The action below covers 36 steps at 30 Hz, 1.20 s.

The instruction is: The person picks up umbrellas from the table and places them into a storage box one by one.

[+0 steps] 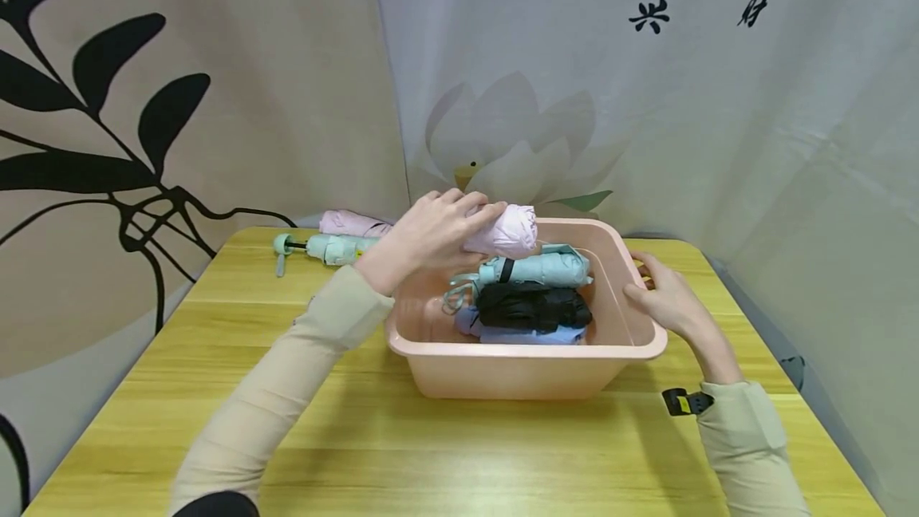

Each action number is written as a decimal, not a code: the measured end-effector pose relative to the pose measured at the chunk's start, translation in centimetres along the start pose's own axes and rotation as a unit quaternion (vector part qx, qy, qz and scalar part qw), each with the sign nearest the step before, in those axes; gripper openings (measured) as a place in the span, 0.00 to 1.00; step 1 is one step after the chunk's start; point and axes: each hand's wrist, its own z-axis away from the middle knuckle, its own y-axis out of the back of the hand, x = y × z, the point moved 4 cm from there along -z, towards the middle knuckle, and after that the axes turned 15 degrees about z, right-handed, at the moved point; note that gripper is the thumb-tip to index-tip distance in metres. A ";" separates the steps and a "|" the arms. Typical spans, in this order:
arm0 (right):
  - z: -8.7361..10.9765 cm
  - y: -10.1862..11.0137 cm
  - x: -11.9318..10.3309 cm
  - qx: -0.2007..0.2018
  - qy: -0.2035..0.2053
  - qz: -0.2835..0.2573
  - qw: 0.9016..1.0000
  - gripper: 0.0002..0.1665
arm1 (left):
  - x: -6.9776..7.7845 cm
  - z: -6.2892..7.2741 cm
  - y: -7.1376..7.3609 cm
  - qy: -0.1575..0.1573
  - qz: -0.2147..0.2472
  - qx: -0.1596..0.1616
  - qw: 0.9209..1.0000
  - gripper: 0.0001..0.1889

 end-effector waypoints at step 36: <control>0.1 0.0 -0.1 -0.010 -0.003 0.009 1.000 0.37 | 4.5 -7.3 -7.0 -0.090 -0.047 -0.157 0.982 0.30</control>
